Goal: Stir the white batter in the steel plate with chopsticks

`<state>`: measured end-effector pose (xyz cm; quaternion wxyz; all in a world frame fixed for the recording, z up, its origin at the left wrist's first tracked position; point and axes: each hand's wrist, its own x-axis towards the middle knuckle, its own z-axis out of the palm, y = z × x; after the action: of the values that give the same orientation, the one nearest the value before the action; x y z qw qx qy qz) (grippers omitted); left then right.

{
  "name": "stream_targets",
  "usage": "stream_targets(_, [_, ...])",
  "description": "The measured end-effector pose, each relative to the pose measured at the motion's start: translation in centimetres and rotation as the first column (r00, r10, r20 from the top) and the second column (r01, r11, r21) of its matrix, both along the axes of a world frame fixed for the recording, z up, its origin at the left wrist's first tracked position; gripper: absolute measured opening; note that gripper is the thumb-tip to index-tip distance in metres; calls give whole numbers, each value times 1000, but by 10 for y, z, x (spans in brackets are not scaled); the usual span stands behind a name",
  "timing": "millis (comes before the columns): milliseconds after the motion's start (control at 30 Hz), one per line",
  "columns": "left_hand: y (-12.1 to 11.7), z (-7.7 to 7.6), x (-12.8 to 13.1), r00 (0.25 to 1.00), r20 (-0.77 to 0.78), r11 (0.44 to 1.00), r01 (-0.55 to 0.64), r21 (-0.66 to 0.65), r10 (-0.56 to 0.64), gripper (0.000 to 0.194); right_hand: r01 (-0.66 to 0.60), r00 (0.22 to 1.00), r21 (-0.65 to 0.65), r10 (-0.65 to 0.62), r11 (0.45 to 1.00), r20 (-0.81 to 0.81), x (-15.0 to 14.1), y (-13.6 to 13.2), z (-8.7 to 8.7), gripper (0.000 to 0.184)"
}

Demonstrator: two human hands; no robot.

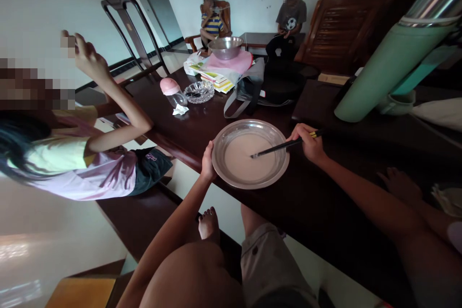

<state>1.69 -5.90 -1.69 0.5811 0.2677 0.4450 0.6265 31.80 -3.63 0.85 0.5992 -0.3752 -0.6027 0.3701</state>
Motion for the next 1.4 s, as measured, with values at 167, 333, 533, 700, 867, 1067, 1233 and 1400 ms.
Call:
stream_targets(167, [-1, 2, 0, 1000, 5, 1000, 10, 4, -10, 49, -57, 992, -4, 58, 998, 111, -1, -1, -1, 43])
stream_targets(333, [-1, 3, 0, 1000, -3, 1000, 20, 3, -20, 49, -9, 1000, -12, 9, 1000, -16, 0, 0, -1, 47])
stream_targets(533, [-1, 1, 0, 1000, 1, 1000, 14, 10, -14, 48, -29, 997, -19, 31, 999, 72, -2, -1, -1, 45])
stream_targets(700, [0, 0, -1, 1000, 5, 1000, 13, -24, -13, 53, -66, 997, -23, 67, 998, 28, -1, -1, 0, 46])
stream_targets(867, [0, 0, 0, 1000, -13, 1000, 21, 17, -21, 50, -10, 999, -18, 11, 1000, 53, -1, 0, 0, 45])
stream_targets(1067, [-1, 2, 0, 1000, -8, 1000, 7, -2, -7, 48, -85, 994, -36, 87, 996, 64, -2, -1, -1, 45])
stream_targets(1233, [-2, 3, 1, 1000, -9, 1000, 18, -3, -18, 51, 15, 1000, -32, -15, 999, 11, -3, 0, 1, 48])
stream_targets(1400, [-1, 4, 1, 1000, -20, 1000, 16, 8, -16, 49, -74, 992, -46, 78, 996, 100, -4, -1, 1, 47])
